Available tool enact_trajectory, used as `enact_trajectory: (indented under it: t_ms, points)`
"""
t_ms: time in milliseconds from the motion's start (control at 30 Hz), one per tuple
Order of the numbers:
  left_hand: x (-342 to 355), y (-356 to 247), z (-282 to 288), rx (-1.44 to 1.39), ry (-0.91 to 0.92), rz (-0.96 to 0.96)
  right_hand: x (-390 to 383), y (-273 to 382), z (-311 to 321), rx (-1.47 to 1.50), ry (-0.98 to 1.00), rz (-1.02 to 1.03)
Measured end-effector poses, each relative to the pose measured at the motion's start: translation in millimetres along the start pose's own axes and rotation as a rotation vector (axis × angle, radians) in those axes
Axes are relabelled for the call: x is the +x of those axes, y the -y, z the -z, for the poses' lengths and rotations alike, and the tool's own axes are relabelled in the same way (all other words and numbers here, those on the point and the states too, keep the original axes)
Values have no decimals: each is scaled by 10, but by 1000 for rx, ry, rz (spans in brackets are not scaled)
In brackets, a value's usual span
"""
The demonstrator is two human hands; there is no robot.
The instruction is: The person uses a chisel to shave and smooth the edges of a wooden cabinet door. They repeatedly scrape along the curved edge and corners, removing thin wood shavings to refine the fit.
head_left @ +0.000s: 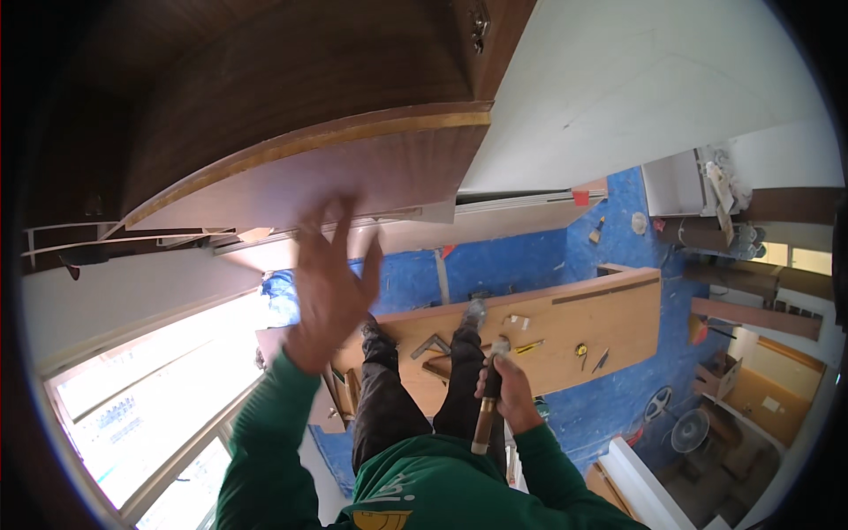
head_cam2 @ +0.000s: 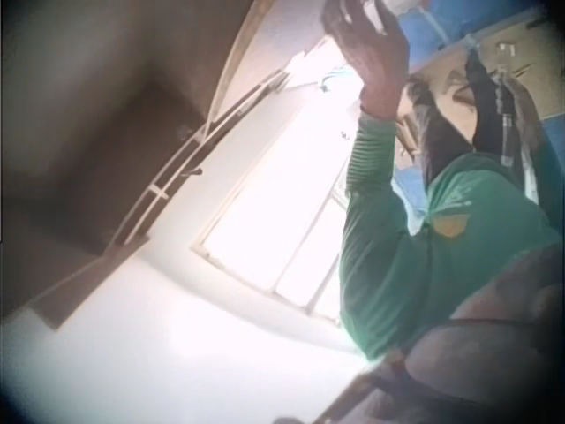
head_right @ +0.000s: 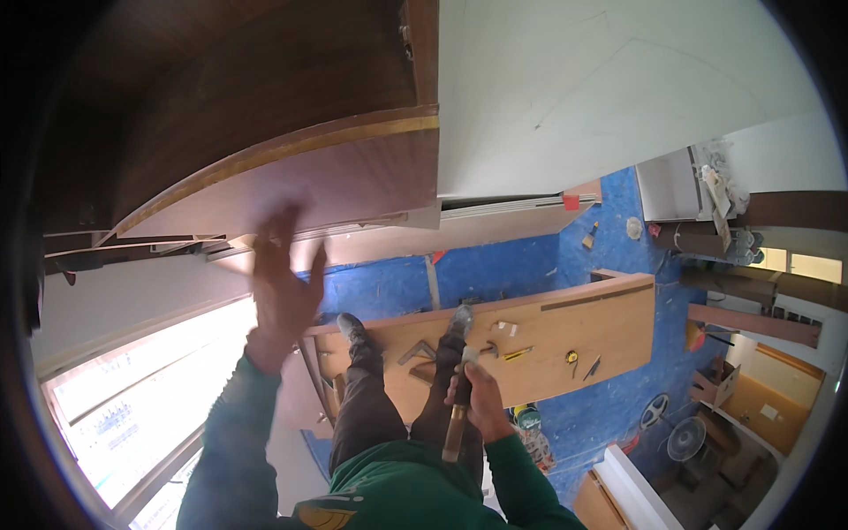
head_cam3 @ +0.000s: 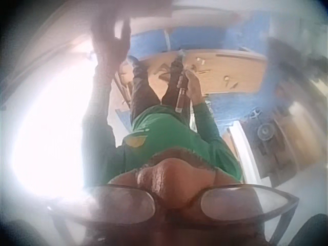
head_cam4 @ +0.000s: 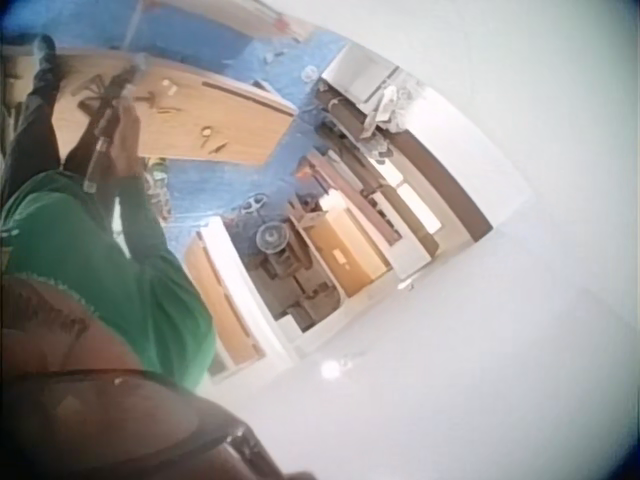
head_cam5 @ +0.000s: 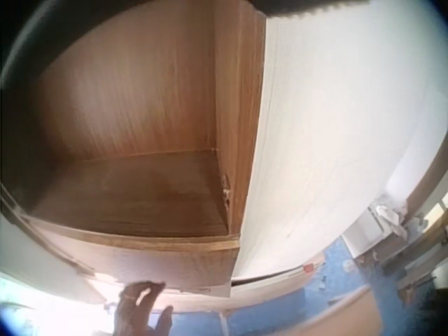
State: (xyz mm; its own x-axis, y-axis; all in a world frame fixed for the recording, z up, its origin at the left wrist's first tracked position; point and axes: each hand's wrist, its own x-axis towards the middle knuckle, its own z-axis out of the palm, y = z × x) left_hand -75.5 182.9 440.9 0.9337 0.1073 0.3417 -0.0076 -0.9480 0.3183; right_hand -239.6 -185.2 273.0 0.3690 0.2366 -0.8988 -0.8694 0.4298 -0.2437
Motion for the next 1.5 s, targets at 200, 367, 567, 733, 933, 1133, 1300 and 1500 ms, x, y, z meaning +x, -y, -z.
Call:
enact_trajectory:
  t_ms: [200, 367, 567, 733, 933, 1133, 1300, 1500]
  points:
    - [-1442, -616, -121, -839, 905, 426, 45, 618, -1326, -98, 128, 264]
    - [-996, -412, 308, -674, 613, 516, -151, 926, -2729, 95, 350, 404]
    - [25, 171, 1135, -169, 423, 79, -110, 1180, -3844, 22, 540, 760]
    - [778, 303, 1435, 95, 484, -129, 13, 1510, -4175, 218, 425, 897]
    - [1265, 195, 1524, 325, 365, -402, 24, 1814, -4266, 240, 419, 733]
    - [1562, 69, 1500, 318, 537, -359, 150, 1886, -4228, 310, 451, 714]
    - [1682, 82, 1535, 283, 540, -394, 153, 1871, -4251, 317, 464, 703]
    - [1764, -1, 1523, 246, 555, -420, 158, 1874, -4236, 332, 473, 734]
